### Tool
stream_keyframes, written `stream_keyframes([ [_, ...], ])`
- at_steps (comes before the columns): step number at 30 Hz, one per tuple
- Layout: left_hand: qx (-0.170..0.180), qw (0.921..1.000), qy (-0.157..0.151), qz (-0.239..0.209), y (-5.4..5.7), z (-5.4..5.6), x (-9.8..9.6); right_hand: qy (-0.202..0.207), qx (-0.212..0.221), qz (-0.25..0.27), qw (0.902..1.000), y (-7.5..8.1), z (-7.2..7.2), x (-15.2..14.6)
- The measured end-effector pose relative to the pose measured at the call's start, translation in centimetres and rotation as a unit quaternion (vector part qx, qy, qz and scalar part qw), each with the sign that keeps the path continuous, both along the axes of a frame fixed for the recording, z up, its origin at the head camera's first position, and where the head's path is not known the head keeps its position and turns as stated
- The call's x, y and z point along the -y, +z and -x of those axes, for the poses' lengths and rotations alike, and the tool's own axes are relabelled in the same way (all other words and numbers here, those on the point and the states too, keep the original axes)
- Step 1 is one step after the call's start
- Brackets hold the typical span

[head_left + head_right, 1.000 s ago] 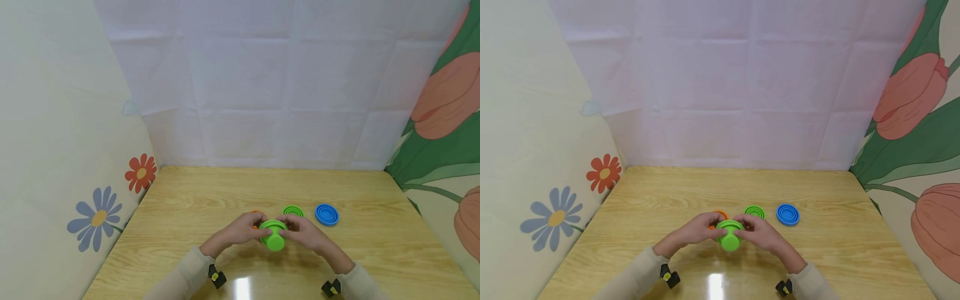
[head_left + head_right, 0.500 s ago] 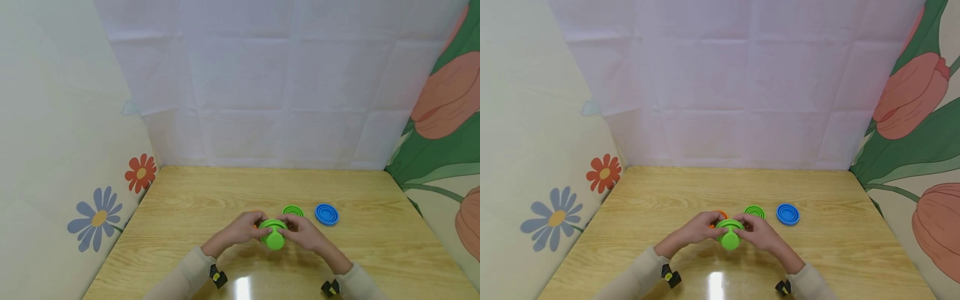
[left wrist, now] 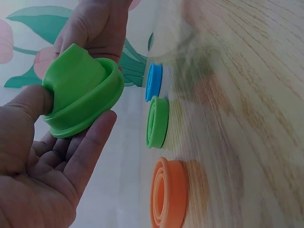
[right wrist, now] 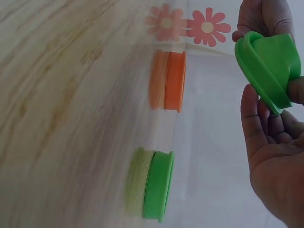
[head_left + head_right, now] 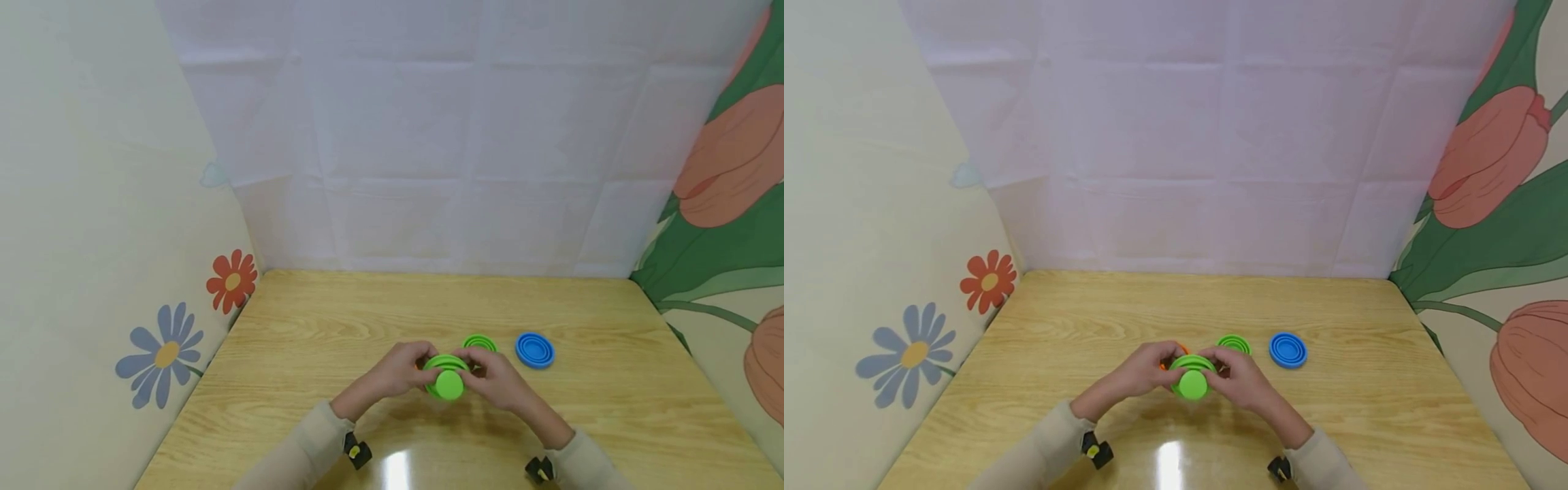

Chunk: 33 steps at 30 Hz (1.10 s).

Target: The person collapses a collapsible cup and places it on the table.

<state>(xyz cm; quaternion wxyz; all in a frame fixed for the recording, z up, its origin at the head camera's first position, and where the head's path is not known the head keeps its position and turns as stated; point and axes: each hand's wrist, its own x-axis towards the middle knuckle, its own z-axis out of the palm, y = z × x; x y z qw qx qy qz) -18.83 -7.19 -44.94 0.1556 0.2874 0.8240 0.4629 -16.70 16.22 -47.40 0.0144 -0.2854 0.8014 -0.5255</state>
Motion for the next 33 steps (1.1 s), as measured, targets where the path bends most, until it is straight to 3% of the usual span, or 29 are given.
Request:
stream_keyframes([
  [5, 0.012, 0.9998, 0.002, -0.013, 0.11, -0.15, 0.03, -0.009, -0.030, -0.006, 0.9995, 0.12, -0.04, -0.02],
  [11, 0.051, 0.9982, 0.004, -0.029, 0.20, -0.13, 0.21, -0.024, -0.053, -0.030, 0.9979, 0.28, 0.03, -0.03],
  [17, 0.053, 0.9979, 0.006, -0.036, -0.06, 0.11, 0.37, -0.042, -0.053, -0.040, 0.9969, 0.43, 0.03, 0.33],
  [27, 0.072, 0.9941, 0.029, -0.076, -0.44, 0.27, 0.33, -0.061, -0.002, -0.014, 0.9981, 0.32, 0.10, 0.41],
  [33, 0.077, 0.9929, 0.031, -0.086, -0.31, 0.22, 0.49, -0.034, 0.072, 0.015, 0.9967, 0.50, 0.16, -0.02],
])
